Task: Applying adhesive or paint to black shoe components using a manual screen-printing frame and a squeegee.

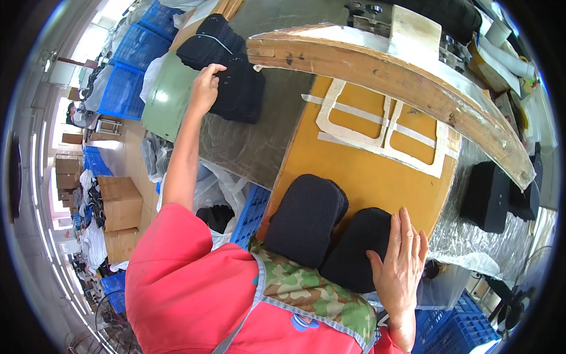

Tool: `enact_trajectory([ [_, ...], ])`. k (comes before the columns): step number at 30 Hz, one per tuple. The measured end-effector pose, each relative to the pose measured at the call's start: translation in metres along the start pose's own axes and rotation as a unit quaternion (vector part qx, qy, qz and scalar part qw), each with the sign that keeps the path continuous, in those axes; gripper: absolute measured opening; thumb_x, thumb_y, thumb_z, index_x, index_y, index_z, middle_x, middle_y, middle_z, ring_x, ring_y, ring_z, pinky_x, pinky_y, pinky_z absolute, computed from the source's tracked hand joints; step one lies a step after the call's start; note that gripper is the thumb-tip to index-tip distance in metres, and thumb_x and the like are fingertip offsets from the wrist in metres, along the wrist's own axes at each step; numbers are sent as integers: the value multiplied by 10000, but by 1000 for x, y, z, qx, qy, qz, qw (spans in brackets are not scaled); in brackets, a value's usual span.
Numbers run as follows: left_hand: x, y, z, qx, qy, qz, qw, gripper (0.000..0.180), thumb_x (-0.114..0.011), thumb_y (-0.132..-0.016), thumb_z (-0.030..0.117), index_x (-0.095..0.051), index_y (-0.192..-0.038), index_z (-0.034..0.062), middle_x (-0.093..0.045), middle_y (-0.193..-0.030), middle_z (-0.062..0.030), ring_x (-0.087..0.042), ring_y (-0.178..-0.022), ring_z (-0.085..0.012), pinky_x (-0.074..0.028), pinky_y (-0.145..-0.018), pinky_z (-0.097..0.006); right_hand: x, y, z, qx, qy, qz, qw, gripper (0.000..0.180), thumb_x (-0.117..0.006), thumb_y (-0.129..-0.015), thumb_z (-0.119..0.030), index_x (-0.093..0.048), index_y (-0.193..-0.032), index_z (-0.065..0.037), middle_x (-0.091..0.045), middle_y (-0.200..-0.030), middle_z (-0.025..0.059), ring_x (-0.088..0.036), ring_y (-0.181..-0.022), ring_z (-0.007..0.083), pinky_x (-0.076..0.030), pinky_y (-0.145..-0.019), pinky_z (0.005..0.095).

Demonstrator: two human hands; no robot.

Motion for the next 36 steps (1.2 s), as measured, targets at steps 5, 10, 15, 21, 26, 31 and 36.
enact_trajectory([
  [5,26,16,57,-67,-22,56,996,392,-559,-885,2,-568,-1266,93,-544,-1317,-200,-541,-1186,-383,-432,-998,-432,7,-1,4,0,-103,20,994,519,-783,-630,3,-571,-1102,-43,-567,-1242,131,-539,-1133,340,-381,-999,469],
  [10,30,87,168,-67,300,-195,932,408,-542,-906,72,-514,-1311,23,-532,-1308,-161,-519,-1228,-323,-383,-1047,-386,3,-40,76,-125,-390,15,912,171,-689,-832,-35,-621,-987,-11,-641,-783,120,-636,-721,209,-488,-661,325],
  [15,21,144,247,-161,226,-298,913,522,-656,-806,4,-484,-1299,14,-455,-1324,-174,-473,-1234,-358,-388,-1051,-431,-36,-184,174,-54,-238,248,937,281,-657,-906,-169,-622,-1135,-10,-670,-986,194,-617,-923,351,-481,-832,391],
  [21,14,153,250,-137,200,-287,927,543,-679,-739,-57,-519,-1252,22,-474,-1257,-163,-504,-1158,-368,-426,-1011,-431,-70,-220,174,-35,-146,216,965,356,-598,-942,-275,-619,-1198,-29,-605,-1215,248,-531,-1173,430,-434,-975,480],
  [26,9,158,250,-202,181,-217,938,406,-698,-706,-44,-586,-1086,46,-504,-1135,-113,-516,-1112,-306,-410,-986,-478,-72,-204,127,24,-43,245,968,376,-595,-937,-346,-637,-1170,-54,-634,-1161,217,-574,-1094,410,-441,-942,479],
  [31,16,158,248,-237,209,-192,929,321,-679,-736,-33,-616,-1023,95,-550,-1043,-84,-543,-1014,-294,-419,-932,-440,-81,-204,126,-40,-34,160,986,456,-592,-931,-387,-600,-1236,-48,-614,-1203,217,-563,-1127,386,-421,-972,473],
  [36,32,139,237,-77,477,-238,842,150,-593,-916,39,-608,-1065,51,-583,-1024,-89,-558,-923,-196,-426,-865,-301,-81,-204,130,-14,-15,137,990,640,-593,-928,-453,-467,-1369,-6,-529,-1339,247,-469,-1270,377,-337,-1082,457],
])
Point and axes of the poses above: each hand's wrist, its own y-axis away from the middle knuckle, its own x-axis out of the back of the hand, z = x × y, the point moved 4 cm from there along -y, towards the middle knuckle
